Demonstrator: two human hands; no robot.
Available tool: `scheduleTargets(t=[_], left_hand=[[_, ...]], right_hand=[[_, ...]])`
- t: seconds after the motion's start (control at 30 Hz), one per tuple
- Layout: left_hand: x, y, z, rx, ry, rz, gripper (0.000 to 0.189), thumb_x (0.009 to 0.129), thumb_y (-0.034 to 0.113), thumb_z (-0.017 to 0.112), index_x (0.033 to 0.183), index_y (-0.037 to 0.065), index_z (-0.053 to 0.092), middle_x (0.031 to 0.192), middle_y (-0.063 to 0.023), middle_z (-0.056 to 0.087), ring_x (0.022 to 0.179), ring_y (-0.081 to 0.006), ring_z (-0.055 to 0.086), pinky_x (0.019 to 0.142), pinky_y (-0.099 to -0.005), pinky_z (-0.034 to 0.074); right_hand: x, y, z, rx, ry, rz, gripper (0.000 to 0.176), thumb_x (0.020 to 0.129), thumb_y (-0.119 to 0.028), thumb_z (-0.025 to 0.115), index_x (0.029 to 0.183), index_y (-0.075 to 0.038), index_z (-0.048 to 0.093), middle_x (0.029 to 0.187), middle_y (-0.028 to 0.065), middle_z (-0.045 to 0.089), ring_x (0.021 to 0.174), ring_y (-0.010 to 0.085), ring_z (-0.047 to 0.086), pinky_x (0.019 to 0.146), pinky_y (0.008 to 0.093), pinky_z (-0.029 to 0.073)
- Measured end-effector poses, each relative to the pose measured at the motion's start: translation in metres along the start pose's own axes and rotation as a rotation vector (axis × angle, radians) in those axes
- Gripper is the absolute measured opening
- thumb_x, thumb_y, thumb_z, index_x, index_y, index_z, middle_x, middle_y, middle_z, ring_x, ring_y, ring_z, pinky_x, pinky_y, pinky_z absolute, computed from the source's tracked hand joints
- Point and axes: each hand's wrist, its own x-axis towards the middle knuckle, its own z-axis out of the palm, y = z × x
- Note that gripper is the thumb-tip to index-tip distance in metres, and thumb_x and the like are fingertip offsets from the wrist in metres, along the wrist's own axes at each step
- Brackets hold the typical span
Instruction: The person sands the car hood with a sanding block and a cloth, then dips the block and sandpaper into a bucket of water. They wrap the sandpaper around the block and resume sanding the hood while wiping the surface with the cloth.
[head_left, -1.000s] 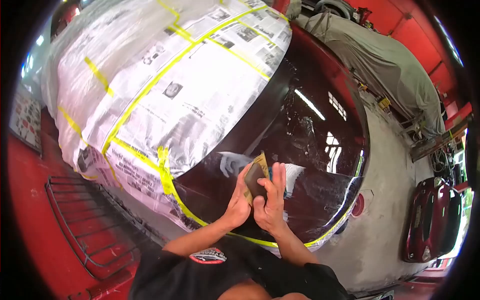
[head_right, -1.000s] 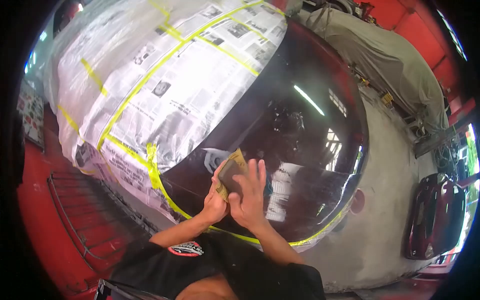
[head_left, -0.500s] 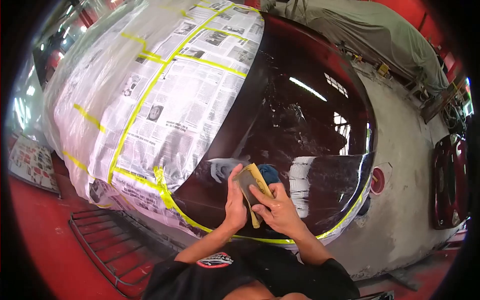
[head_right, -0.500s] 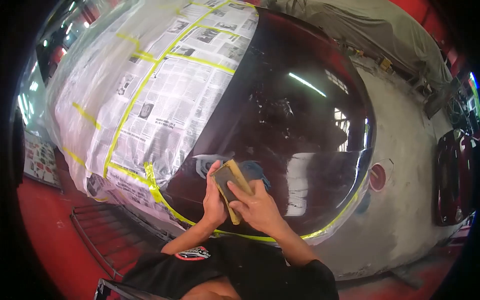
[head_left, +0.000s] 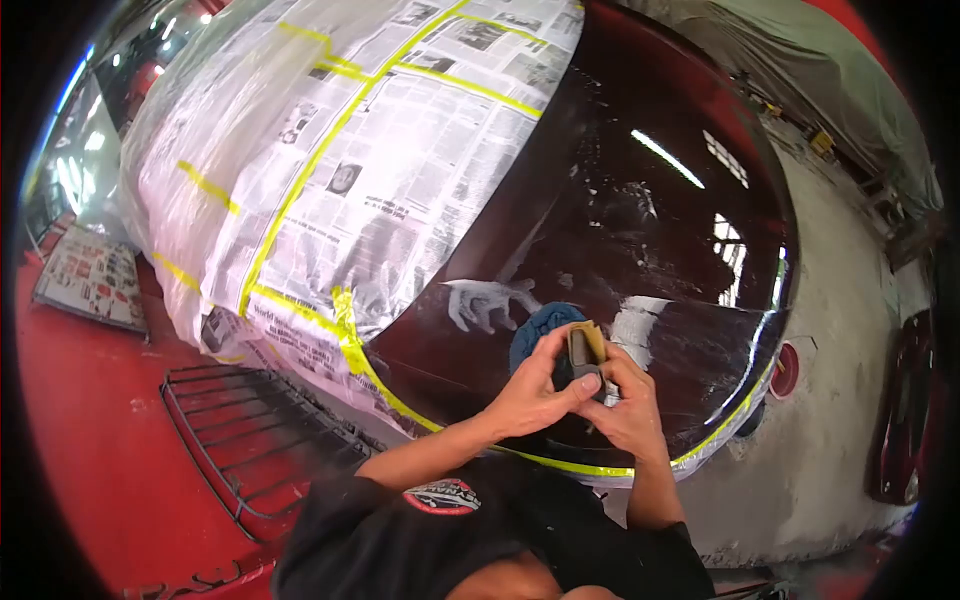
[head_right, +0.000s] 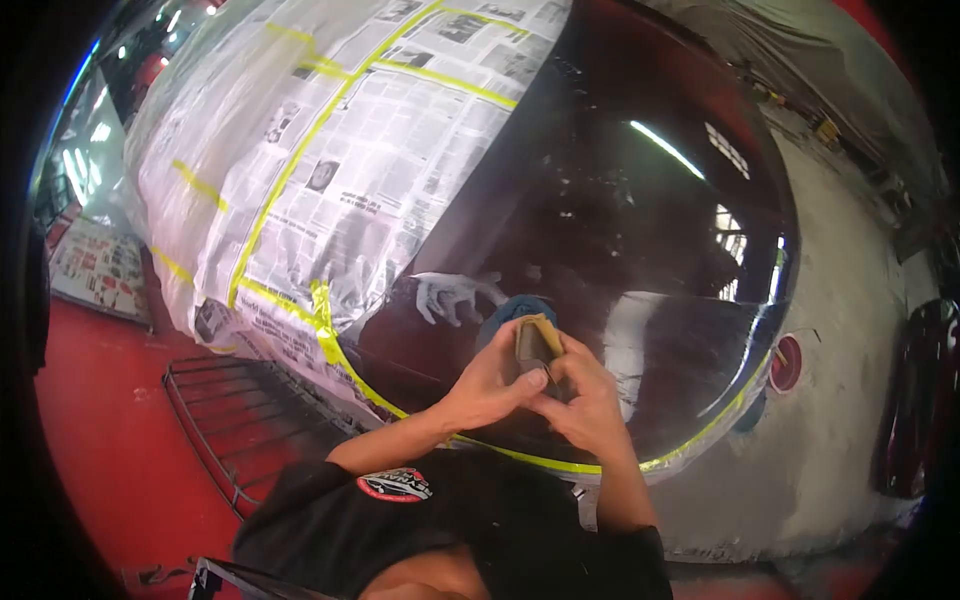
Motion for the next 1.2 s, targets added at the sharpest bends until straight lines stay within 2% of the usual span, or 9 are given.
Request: scheduleTargets(t=[0.03, 0.13, 0.27, 0.37, 0.53, 0.63, 0.7, 1.03, 1.2], left_hand=[[0.002, 0.002, -0.004, 0.007, 0.018, -0.008, 0.079, 0.091, 0.044, 0.072, 0.147, 0.001, 0.036, 0.142, -0.0193, 0.044, 0.136, -0.0291, 0.041, 0.116, -0.0428, 0.029], [0.012, 0.005, -0.013, 0.99, 0.138, 0.353, 0.093, 0.077, 0.072, 0.067, 0.145, 0.012, 0.046, 0.152, -0.0272, 0.035, 0.143, -0.0518, 0.023, 0.115, -0.0666, 0.018], [0.036, -0.025, -0.001, 1.305, -0.051, 0.391, 0.071, 0.083, 0.066, 0.064, 0.133, 0.014, 0.062, 0.153, -0.0184, 0.04, 0.144, -0.0463, 0.028, 0.114, -0.069, 0.018], [0.035, -0.048, -0.01, 1.464, -0.149, 0.423, 0.065, 0.087, 0.063, 0.06, 0.13, 0.015, 0.064, 0.152, -0.0154, 0.042, 0.143, -0.0415, 0.032, 0.113, -0.0702, 0.018], [-0.007, -0.02, -0.039, 1.278, 0.043, 0.326, 0.055, 0.081, 0.055, 0.073, 0.12, 0.016, 0.067, 0.149, -0.0098, 0.048, 0.143, -0.0373, 0.035, 0.116, -0.0616, 0.024], [-0.028, -0.019, -0.096, 1.327, 0.06, 0.299, 0.045, 0.08, 0.031, 0.076, 0.12, 0.011, 0.066, 0.146, -0.0128, 0.049, 0.14, -0.0359, 0.042, 0.113, -0.0607, 0.031], [-0.025, -0.029, -0.122, 1.263, 0.337, 0.289, 0.057, 0.066, 0.01, 0.08, 0.121, 0.008, 0.064, 0.148, -0.0148, 0.047, 0.141, -0.037, 0.041, 0.115, -0.0587, 0.032], [0.151, -0.043, -0.102, 1.223, 0.527, 0.513, 0.039, 0.081, 0.001, 0.063, 0.12, -0.002, 0.057, 0.141, -0.0211, 0.049, 0.136, -0.0374, 0.044, 0.114, -0.0488, 0.036], [0.003, -0.041, -0.13, 1.195, 0.532, 0.458, 0.046, 0.071, 0.001, 0.068, 0.116, 0.004, 0.064, 0.136, -0.0166, 0.057, 0.131, -0.0339, 0.051, 0.108, -0.0461, 0.042]], right_hand=[[-0.003, 0.004, -0.004, 0.038, -0.021, 0.141, 0.043, 0.068, -0.013, 0.09, 0.094, -0.004, 0.057, 0.125, 0.0166, 0.063, 0.117, 0.0289, 0.06, 0.095, 0.0392, 0.048], [-0.003, 0.03, -0.022, -0.058, 0.197, 0.188, 0.046, 0.072, -0.013, 0.087, 0.109, -0.004, 0.061, 0.124, 0.0158, 0.066, 0.108, 0.0253, 0.064, 0.093, 0.0357, 0.049], [0.018, 0.046, -0.043, 0.009, 0.436, 0.17, 0.068, 0.083, -0.015, 0.08, 0.144, -0.007, 0.052, 0.118, 0.0132, 0.067, 0.106, 0.0239, 0.064, 0.092, 0.0355, 0.05], [0.034, 0.046, -0.049, -0.447, 0.34, 0.152, 0.054, 0.091, -0.019, 0.071, 0.143, -0.013, 0.055, 0.121, 0.0161, 0.064, 0.107, 0.0335, 0.063, 0.091, 0.0371, 0.05], [0.048, 0.066, -0.033, -0.883, 0.247, 0.051, 0.047, 0.091, -0.018, 0.067, 0.137, -0.013, 0.059, 0.128, 0.0181, 0.058, 0.114, 0.037, 0.057, 0.097, 0.0462, 0.046], [0.041, 0.073, -0.021, -0.981, 0.234, 0.05, 0.047, 0.088, -0.014, 0.066, 0.134, -0.012, 0.059, 0.137, 0.02, 0.051, 0.12, 0.04, 0.052, 0.1, 0.0517, 0.042], [0.034, 0.08, -0.015, -0.998, 0.269, 0.044, 0.05, 0.086, -0.012, 0.066, 0.135, -0.01, 0.058, 0.14, 0.021, 0.049, 0.122, 0.0402, 0.051, 0.101, 0.0527, 0.041], [0.034, 0.105, -0.002, -1.021, 0.435, -0.115, 0.034, 0.091, -0.016, 0.07, 0.122, -0.003, 0.066, 0.134, 0.0245, 0.057, 0.118, 0.0415, 0.055, 0.1, 0.0475, 0.045], [0.05, 0.082, 0.012, -0.869, 0.428, -0.044, 0.037, 0.087, -0.013, 0.071, 0.123, -0.005, 0.064, 0.133, 0.0216, 0.059, 0.118, 0.0407, 0.056, 0.1, 0.0488, 0.044]])
